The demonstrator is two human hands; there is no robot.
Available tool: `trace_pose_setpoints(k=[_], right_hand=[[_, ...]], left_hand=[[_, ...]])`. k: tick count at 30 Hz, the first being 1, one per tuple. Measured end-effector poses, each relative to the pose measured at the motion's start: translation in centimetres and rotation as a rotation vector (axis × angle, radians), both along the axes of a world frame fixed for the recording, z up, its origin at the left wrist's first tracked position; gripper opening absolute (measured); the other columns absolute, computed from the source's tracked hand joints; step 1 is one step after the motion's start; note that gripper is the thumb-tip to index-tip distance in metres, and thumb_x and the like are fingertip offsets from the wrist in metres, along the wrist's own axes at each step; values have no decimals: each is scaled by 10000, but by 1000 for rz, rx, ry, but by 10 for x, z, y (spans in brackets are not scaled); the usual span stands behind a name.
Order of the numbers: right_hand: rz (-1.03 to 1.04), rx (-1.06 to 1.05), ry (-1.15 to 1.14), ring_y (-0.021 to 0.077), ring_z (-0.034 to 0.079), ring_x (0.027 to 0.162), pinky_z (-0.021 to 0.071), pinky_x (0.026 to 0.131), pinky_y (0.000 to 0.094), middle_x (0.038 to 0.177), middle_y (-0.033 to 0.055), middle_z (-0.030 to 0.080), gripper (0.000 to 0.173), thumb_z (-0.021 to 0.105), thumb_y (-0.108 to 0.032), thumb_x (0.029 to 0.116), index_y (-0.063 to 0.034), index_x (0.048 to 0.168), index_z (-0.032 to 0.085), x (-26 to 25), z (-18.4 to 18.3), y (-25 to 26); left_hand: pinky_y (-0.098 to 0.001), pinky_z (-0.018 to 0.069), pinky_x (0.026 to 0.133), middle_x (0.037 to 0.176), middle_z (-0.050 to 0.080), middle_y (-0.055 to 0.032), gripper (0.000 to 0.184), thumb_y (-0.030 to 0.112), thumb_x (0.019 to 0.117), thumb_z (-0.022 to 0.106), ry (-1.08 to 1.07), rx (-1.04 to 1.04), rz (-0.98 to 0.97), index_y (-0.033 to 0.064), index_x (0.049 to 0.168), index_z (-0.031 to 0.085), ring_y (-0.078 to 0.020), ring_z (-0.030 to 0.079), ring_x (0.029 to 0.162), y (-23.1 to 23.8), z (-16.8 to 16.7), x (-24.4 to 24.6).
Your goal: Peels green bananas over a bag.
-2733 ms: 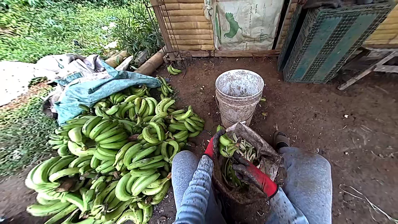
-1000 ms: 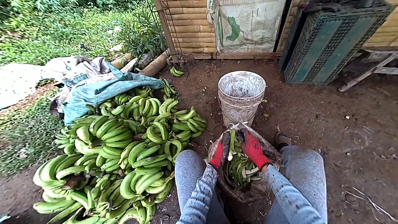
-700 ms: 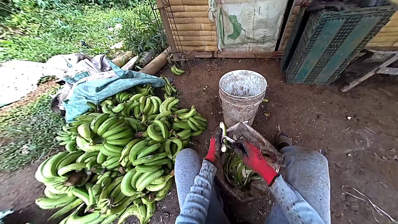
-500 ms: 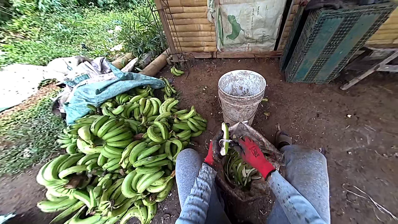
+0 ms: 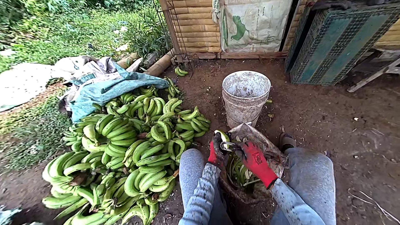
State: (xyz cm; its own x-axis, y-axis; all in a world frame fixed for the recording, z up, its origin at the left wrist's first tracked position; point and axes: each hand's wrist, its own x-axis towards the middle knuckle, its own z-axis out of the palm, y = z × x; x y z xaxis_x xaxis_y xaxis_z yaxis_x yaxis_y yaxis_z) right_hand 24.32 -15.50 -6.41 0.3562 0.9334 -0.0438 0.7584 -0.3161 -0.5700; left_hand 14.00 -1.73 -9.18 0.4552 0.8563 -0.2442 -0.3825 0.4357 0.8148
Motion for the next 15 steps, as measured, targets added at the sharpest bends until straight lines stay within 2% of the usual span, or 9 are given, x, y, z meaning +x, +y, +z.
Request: trace_pose_setpoints(k=[3, 6, 7, 9, 11, 12, 13, 14, 15], right_hand=[[-35, -99, -2, 443, 577, 1258, 481, 1028, 569, 1371, 267, 573, 436, 530, -214, 1013, -100, 1432, 575, 10, 2, 10], [-27, -64, 10, 458, 572, 1256, 473, 1026, 586, 1372, 270, 573, 443, 551, -244, 1015, -132, 1443, 577, 7, -10, 10], [-47, -61, 12, 464, 560, 1268, 462, 1035, 593, 1379, 275, 568, 447, 557, -222, 1008, -131, 1445, 577, 7, -13, 11], [-95, -83, 48, 465, 550, 1285, 443, 1064, 589, 1397, 289, 553, 448, 527, -160, 1014, -87, 1454, 564, 17, -14, 18], [-138, -157, 88, 406, 584, 1281, 459, 1076, 555, 1392, 251, 580, 439, 451, -182, 1057, -81, 1475, 538, 37, -17, 28], [-168, -177, 109, 385, 591, 1280, 457, 1078, 549, 1382, 236, 593, 433, 428, -198, 1068, -78, 1470, 538, 44, -20, 31], [-200, -165, 124, 373, 598, 1273, 460, 1075, 545, 1371, 226, 603, 428, 418, -206, 1072, -86, 1461, 547, 49, -24, 30], [-217, -118, 135, 368, 604, 1262, 465, 1072, 537, 1363, 218, 608, 424, 425, -208, 1069, -101, 1458, 555, 50, -25, 28], [-201, -35, 145, 369, 610, 1248, 471, 1071, 528, 1353, 219, 613, 417, 456, -206, 1057, -104, 1444, 574, 47, -23, 24]], left_hand=[[-317, 569, 667, 863, 648, -92, 373, 233, 1131, 279, 174, 110, 6, 3, 1167, 570, -153, 648, 733, -10, 0, 1], [-287, 540, 779, 1004, 634, -114, 400, 210, 1135, 281, 457, 307, 19, -41, 1292, 549, -118, 618, 840, -10, 4, -1], [-284, 531, 830, 1063, 634, -135, 392, 188, 1131, 292, 516, 361, 13, -51, 1319, 539, -124, 618, 899, -12, 3, 0], [-337, 474, 1029, 1284, 615, -233, 392, 135, 1111, 352, 656, 489, -91, -88, 1390, 515, -204, 606, 1148, -19, -1, -2], [-395, 391, 1156, 1414, 556, -268, 414, 131, 1095, 401, 788, 602, -271, -87, 1437, 484, -273, 540, 1330, -28, -3, -2], [-402, 380, 1166, 1420, 557, -265, 421, 139, 1096, 404, 811, 624, -315, -85, 1444, 483, -279, 536, 1342, -32, -2, -1], [-382, 448, 1099, 1337, 617, -232, 403, 155, 1103, 394, 782, 583, -292, -69, 1413, 521, -245, 602, 1239, -34, -3, 1], [-346, 547, 915, 1136, 681, -172, 381, 185, 1117, 365, 694, 489, -223, -46, 1333, 578, -190, 669, 997, -31, -4, 4], [-317, 584, 695, 908, 682, -110, 408, 251, 1132, 317, 563, 357, -160, -18, 1215, 611, -153, 665, 750, -24, -4, 6]])
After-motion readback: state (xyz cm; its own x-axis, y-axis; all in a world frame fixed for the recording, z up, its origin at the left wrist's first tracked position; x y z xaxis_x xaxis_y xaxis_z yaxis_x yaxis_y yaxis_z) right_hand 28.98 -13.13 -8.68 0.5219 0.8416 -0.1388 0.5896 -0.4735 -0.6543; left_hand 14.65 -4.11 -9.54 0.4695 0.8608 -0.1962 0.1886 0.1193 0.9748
